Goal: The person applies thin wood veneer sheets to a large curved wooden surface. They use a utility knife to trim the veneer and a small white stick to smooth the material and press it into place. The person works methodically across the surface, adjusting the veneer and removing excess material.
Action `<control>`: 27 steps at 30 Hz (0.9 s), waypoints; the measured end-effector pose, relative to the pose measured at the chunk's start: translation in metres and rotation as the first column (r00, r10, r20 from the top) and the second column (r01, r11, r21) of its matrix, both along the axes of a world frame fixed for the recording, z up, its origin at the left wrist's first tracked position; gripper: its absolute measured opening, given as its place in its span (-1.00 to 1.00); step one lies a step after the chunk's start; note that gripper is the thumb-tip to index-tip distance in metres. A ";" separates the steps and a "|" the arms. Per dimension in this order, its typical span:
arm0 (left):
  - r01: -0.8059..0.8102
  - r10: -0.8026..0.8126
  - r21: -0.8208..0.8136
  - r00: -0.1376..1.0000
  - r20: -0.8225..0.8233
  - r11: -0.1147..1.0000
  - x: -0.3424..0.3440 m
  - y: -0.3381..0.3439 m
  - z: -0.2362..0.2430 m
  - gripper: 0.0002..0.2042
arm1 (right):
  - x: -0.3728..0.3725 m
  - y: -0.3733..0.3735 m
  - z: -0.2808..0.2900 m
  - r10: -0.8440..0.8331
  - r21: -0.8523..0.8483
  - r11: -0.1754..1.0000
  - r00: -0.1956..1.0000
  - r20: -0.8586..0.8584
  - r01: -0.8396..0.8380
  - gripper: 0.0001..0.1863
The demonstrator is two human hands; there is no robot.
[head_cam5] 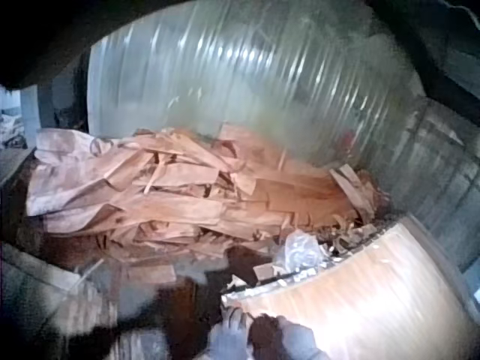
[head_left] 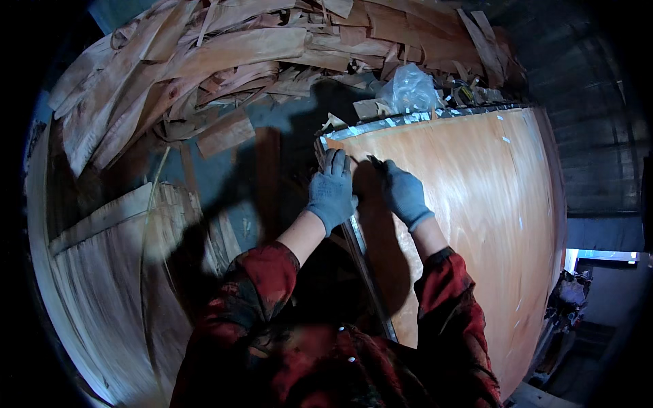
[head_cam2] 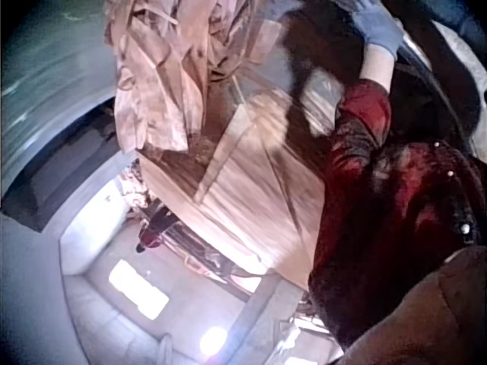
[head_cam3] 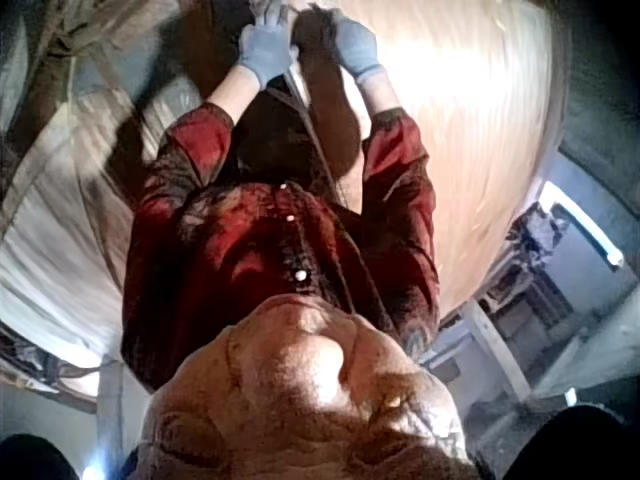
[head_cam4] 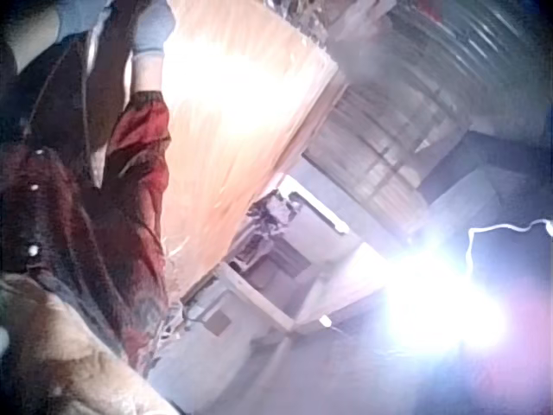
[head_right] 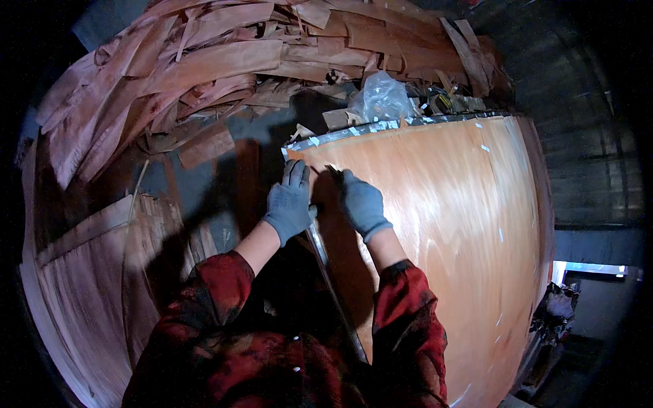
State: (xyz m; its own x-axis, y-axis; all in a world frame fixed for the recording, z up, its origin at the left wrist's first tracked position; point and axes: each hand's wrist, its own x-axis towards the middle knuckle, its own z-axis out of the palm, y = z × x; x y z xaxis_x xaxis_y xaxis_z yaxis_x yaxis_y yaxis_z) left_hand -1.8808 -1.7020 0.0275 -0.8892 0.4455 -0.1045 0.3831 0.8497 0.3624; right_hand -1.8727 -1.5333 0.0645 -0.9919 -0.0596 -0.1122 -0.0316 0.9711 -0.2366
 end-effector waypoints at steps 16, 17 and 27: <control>0.059 -0.056 -0.018 0.990 0.126 0.998 -0.011 -0.004 0.016 -0.56 | -0.073 -0.046 0.004 0.203 0.302 0.916 0.955 0.214 -0.263 -0.78; 0.074 -0.064 -0.064 0.988 0.141 0.995 -0.012 -0.004 0.020 -0.55 | -0.072 -0.048 0.004 0.182 0.298 0.923 0.959 0.216 -0.243 -0.79; 0.063 -0.048 -0.113 0.990 0.129 0.992 -0.011 -0.001 0.016 -0.41 | -0.064 -0.044 -0.001 0.143 0.260 0.943 0.957 0.254 -0.210 -0.80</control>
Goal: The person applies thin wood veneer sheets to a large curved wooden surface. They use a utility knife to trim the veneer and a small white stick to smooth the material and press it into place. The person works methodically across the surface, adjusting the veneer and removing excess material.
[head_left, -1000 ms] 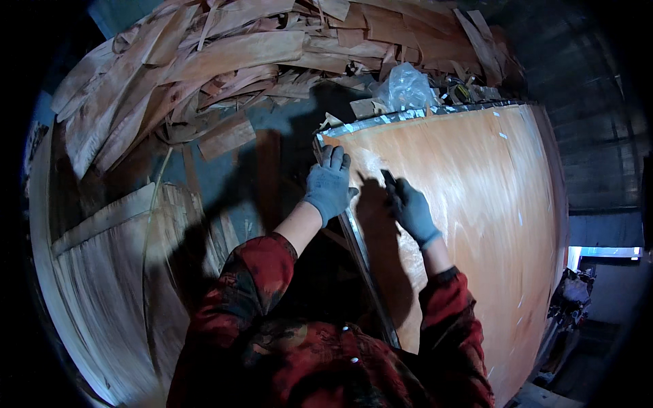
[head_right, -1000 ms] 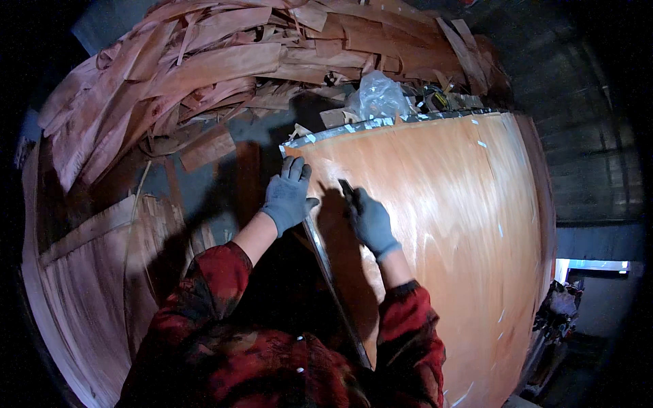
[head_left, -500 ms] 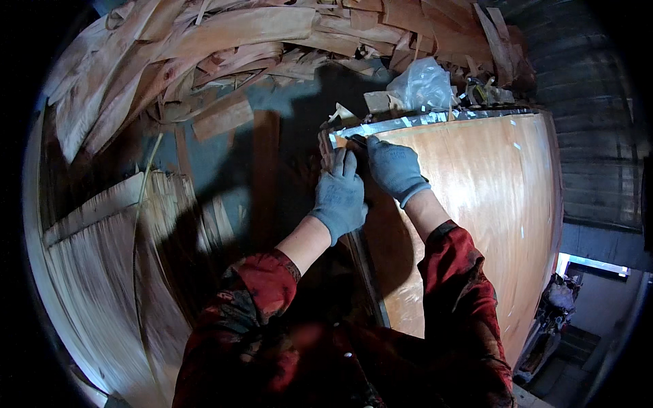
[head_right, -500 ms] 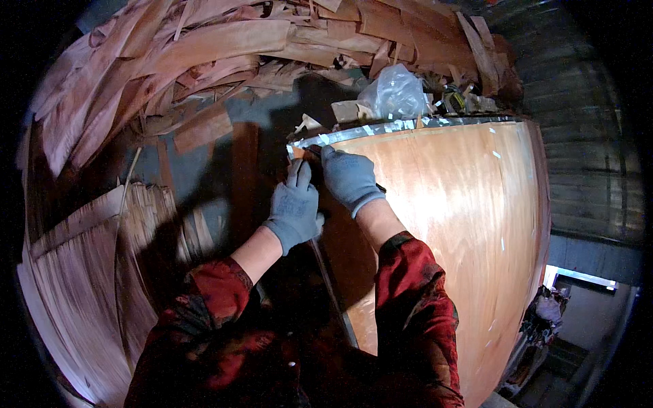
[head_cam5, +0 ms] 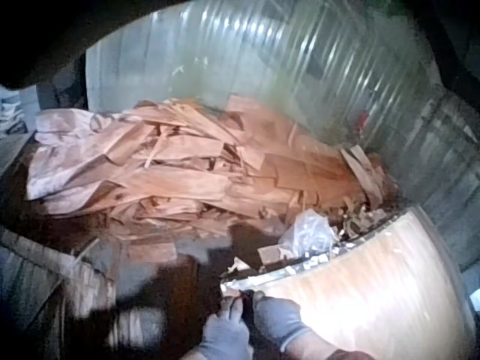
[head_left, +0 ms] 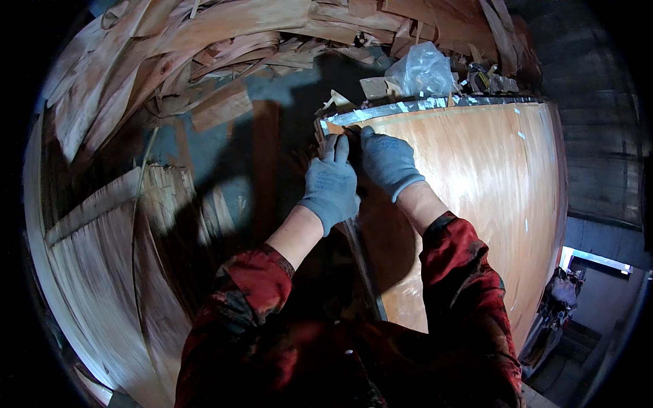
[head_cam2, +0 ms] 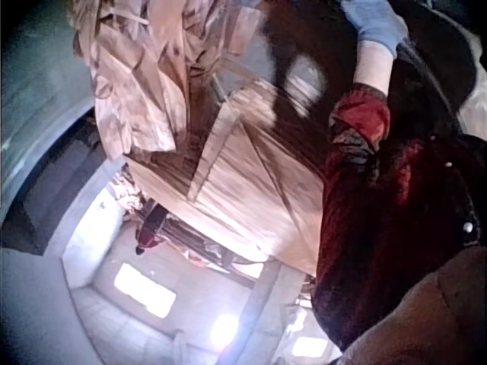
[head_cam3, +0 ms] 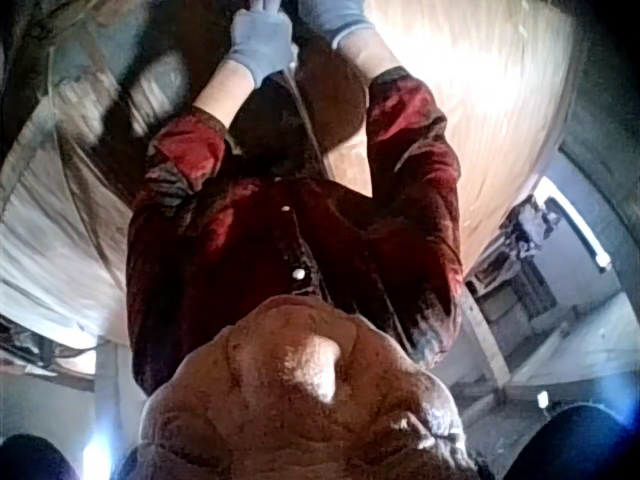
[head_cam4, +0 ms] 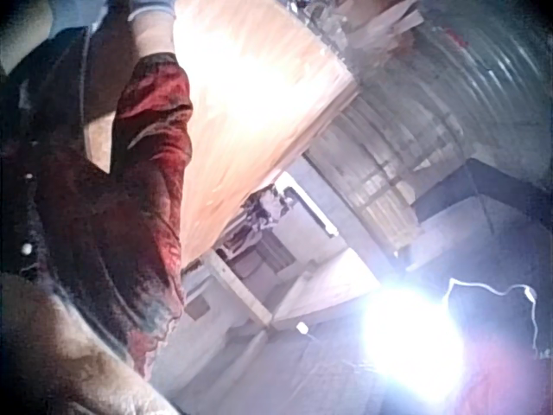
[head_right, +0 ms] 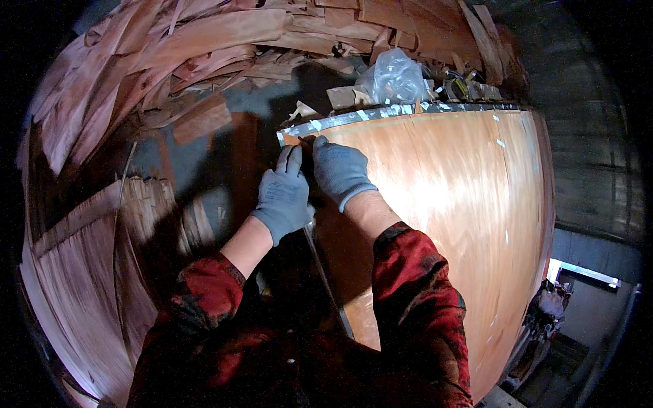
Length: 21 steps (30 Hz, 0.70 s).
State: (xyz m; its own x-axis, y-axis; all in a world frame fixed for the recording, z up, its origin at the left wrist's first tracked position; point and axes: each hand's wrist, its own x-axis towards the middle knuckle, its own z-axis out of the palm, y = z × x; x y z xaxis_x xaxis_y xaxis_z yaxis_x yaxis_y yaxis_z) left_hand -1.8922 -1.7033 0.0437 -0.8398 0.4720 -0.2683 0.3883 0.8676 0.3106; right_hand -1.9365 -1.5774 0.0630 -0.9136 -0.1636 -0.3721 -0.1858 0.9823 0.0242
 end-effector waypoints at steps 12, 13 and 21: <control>0.022 -0.022 -0.005 0.999 0.023 1.000 0.000 -0.001 0.001 -0.39 | 0.005 0.005 -0.006 0.006 -0.006 1.000 0.999 -0.034 -0.006 -0.82; 0.024 -0.024 0.006 0.999 0.023 1.000 0.000 0.000 0.001 -0.39 | 0.006 0.006 -0.007 0.006 0.003 1.000 0.999 -0.038 -0.006 -0.82; 0.026 -0.026 0.011 0.997 0.072 1.000 -0.002 0.001 0.003 -0.45 | 0.000 0.002 -0.005 -0.016 -0.057 0.998 0.996 -0.093 0.011 -0.81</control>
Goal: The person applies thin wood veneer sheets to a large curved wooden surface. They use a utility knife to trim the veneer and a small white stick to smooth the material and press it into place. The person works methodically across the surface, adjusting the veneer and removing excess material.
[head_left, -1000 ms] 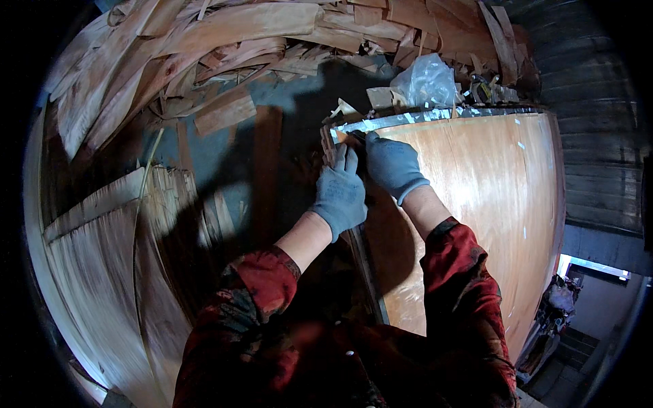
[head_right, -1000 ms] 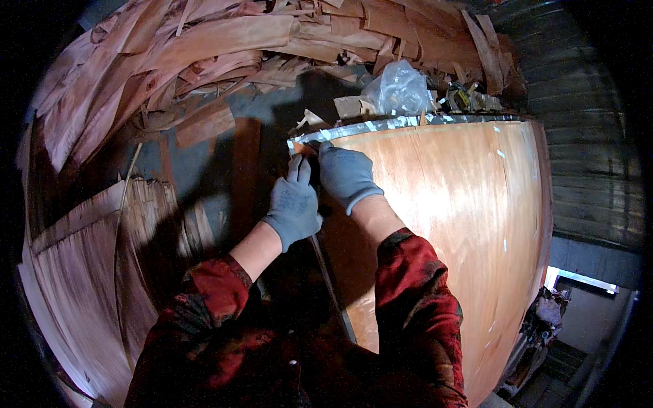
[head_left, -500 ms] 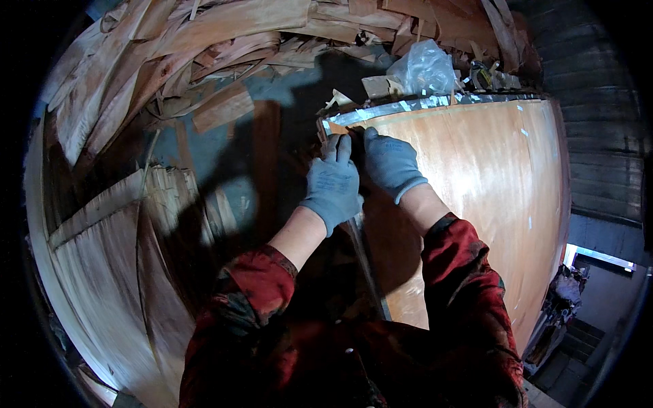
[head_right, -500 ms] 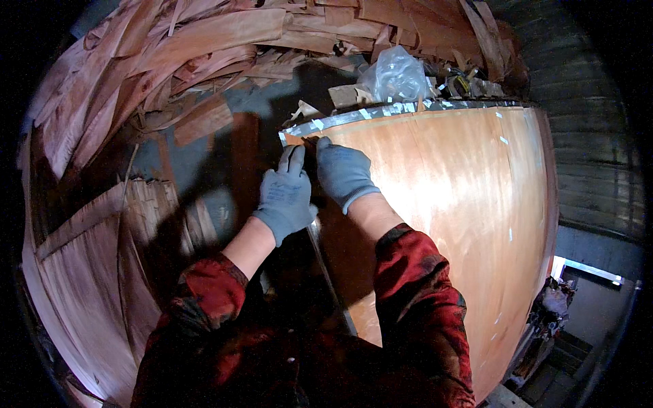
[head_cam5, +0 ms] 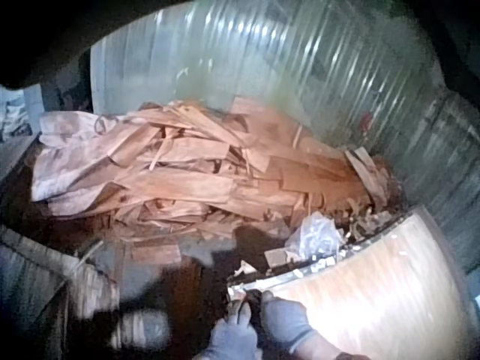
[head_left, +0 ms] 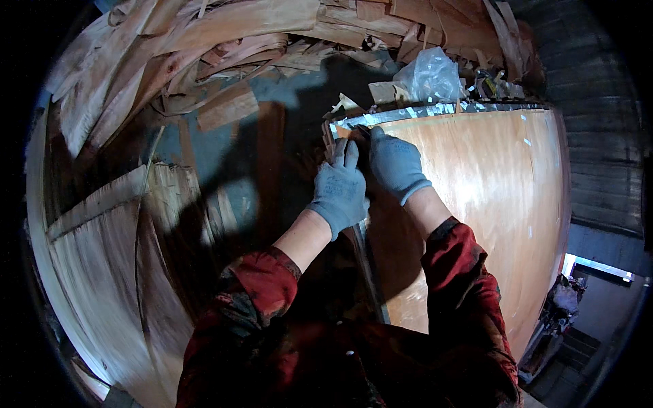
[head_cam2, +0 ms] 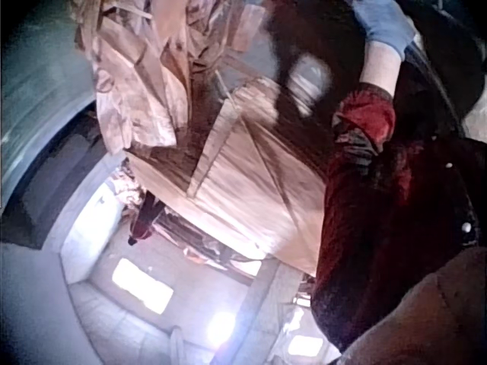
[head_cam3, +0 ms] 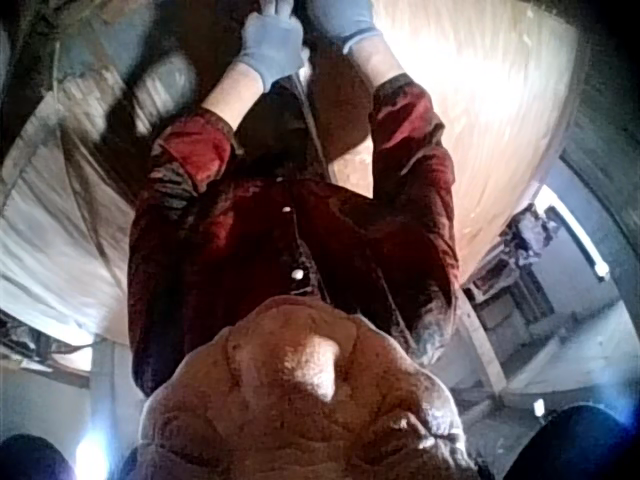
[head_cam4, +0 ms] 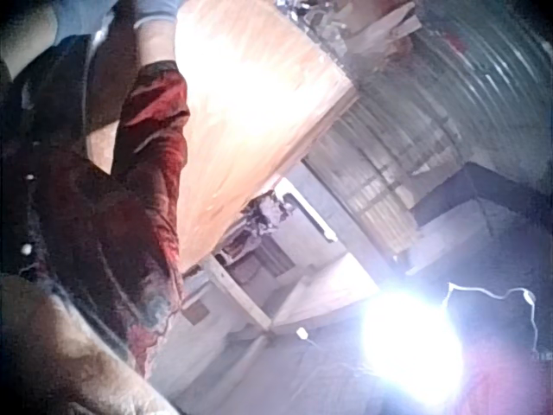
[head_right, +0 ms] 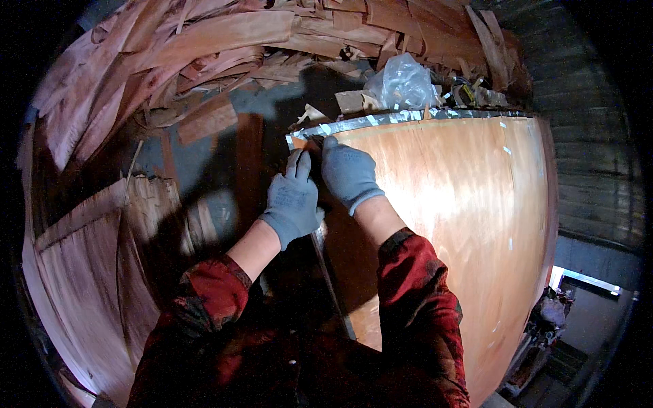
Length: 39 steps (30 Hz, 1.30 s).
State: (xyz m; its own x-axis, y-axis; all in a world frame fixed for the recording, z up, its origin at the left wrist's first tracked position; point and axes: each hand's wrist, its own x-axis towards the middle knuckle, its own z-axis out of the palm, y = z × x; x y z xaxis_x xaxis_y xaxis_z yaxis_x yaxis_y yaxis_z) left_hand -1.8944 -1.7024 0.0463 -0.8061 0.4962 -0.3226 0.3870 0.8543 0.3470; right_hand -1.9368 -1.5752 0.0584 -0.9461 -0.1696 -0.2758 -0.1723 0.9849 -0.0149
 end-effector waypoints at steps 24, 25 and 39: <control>-0.096 0.099 0.025 0.976 -0.196 0.995 0.006 0.006 -0.008 -0.22 | 0.050 0.034 -0.008 -0.107 0.042 0.994 0.993 0.041 0.106 -0.79; -0.100 0.102 0.020 0.971 -0.216 0.995 0.005 0.006 -0.010 -0.21 | 0.053 0.035 -0.005 -0.125 0.045 0.991 0.989 0.076 0.122 -0.79; 0.200 -0.253 -0.161 0.847 -0.467 0.967 0.014 0.028 -0.003 -0.26 | 0.122 0.067 0.014 -0.293 -0.023 0.953 0.943 0.159 0.301 -0.79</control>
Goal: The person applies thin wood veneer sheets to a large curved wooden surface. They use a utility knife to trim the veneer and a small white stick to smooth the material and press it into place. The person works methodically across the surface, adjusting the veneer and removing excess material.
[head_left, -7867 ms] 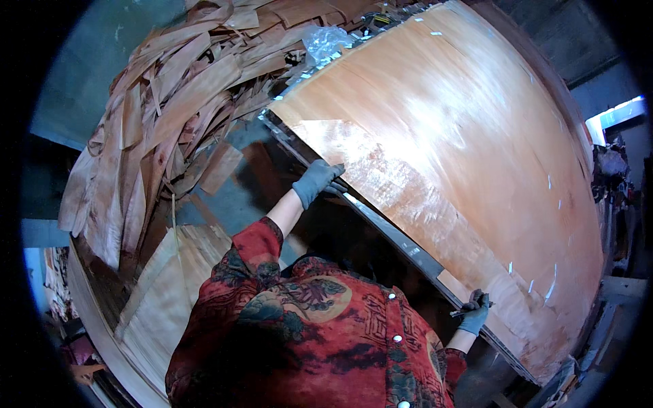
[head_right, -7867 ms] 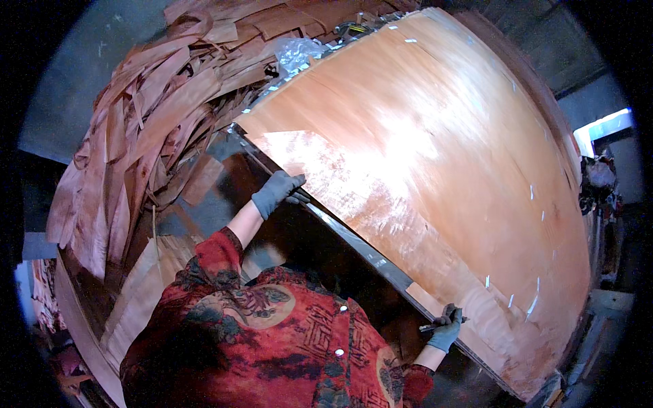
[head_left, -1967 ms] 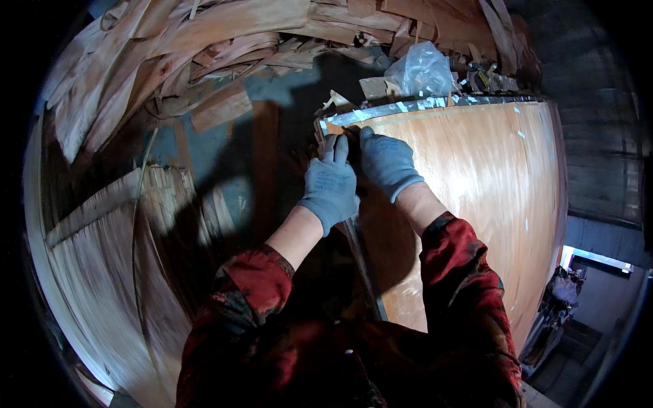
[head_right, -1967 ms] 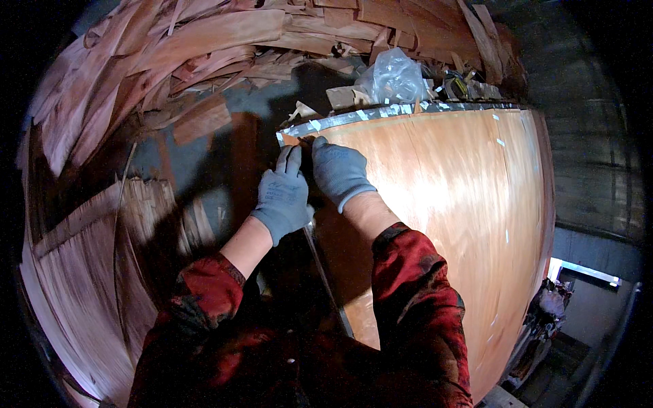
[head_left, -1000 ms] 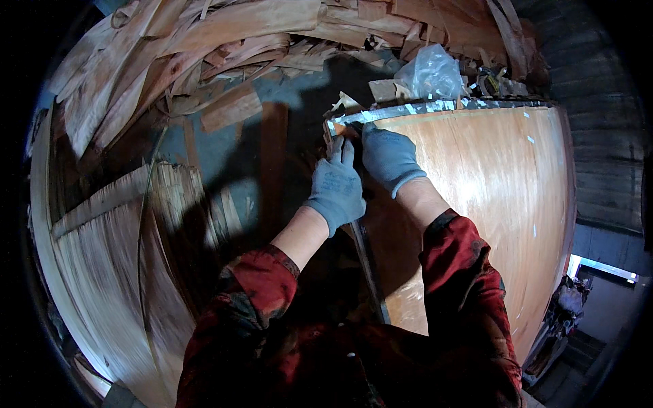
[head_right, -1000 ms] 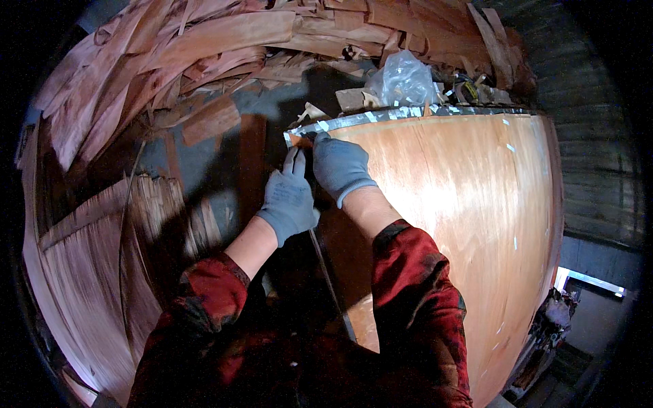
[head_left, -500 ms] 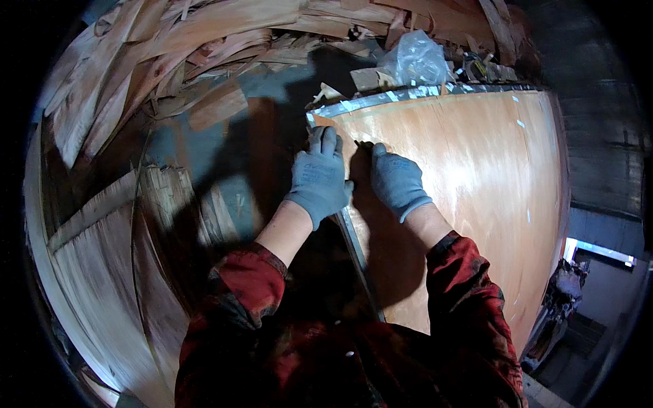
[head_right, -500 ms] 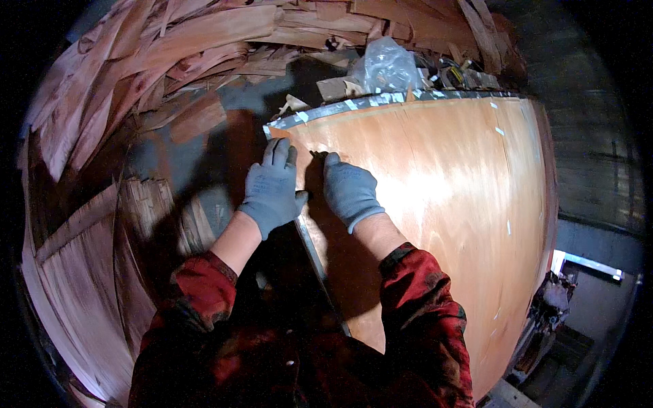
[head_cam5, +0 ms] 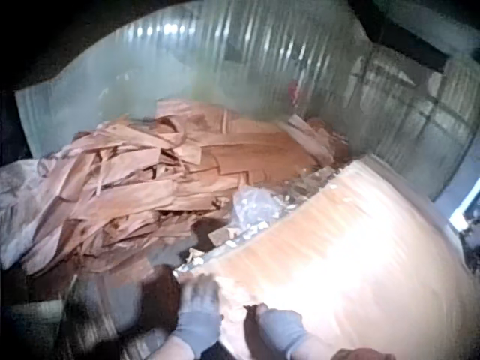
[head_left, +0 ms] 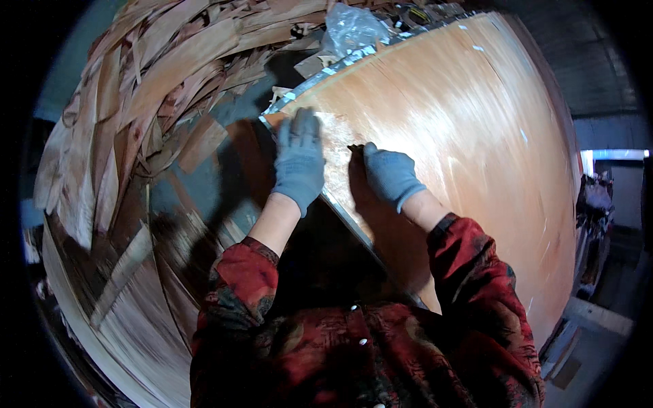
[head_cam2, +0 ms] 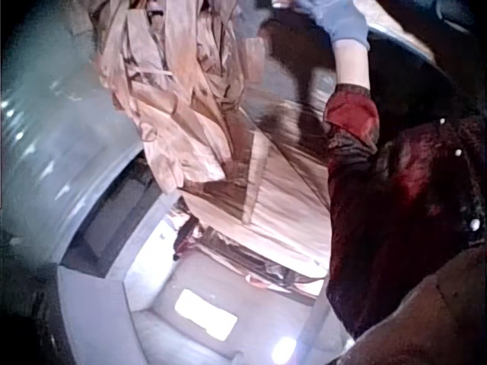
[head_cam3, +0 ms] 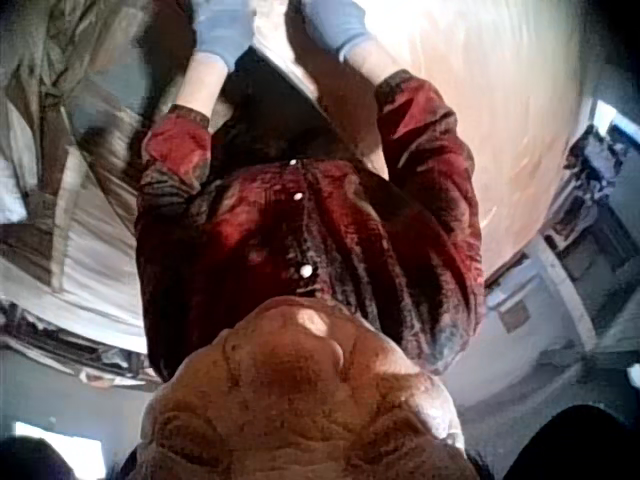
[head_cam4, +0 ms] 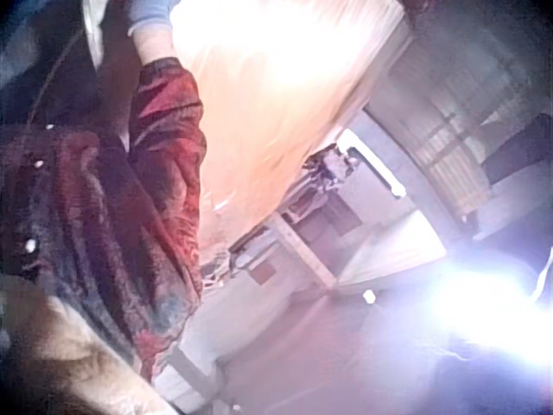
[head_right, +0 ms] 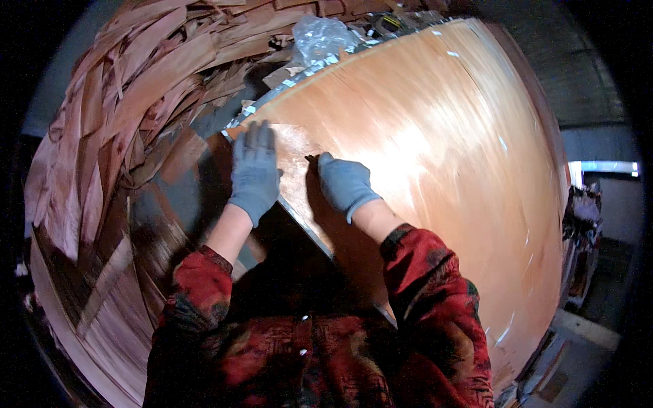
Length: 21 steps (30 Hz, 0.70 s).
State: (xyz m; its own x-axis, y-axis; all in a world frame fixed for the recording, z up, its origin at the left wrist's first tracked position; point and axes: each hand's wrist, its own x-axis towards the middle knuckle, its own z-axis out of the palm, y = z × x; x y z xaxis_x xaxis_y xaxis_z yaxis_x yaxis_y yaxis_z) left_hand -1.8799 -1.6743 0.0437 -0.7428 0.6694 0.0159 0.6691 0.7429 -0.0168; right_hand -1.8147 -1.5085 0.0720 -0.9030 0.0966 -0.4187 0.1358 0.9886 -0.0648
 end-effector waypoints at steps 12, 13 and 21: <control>0.144 -0.150 0.075 0.984 0.096 0.987 0.020 0.011 -0.038 -0.25 | 0.082 0.006 -0.007 -0.268 -0.112 0.959 0.961 -0.066 0.260 -0.81; 0.150 -0.156 0.062 0.983 0.092 0.987 0.020 0.013 -0.038 -0.25 | 0.094 0.009 -0.005 -0.315 -0.111 0.945 0.948 -0.051 0.308 -0.81; 0.342 -0.348 0.072 0.932 0.098 0.937 0.062 0.041 -0.030 -0.30 | 0.109 -0.010 -0.036 -0.660 -0.349 0.738 0.724 -0.197 0.578 -0.74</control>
State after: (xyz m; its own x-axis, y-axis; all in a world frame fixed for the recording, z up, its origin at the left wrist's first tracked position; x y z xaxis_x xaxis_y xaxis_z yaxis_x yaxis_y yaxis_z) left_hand -1.8177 -1.6336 0.0142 -0.4654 0.8851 -0.0092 0.8800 0.4638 0.1026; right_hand -1.7054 -1.5185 0.0358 -0.7557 0.6097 -0.2391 0.6453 0.6309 -0.4308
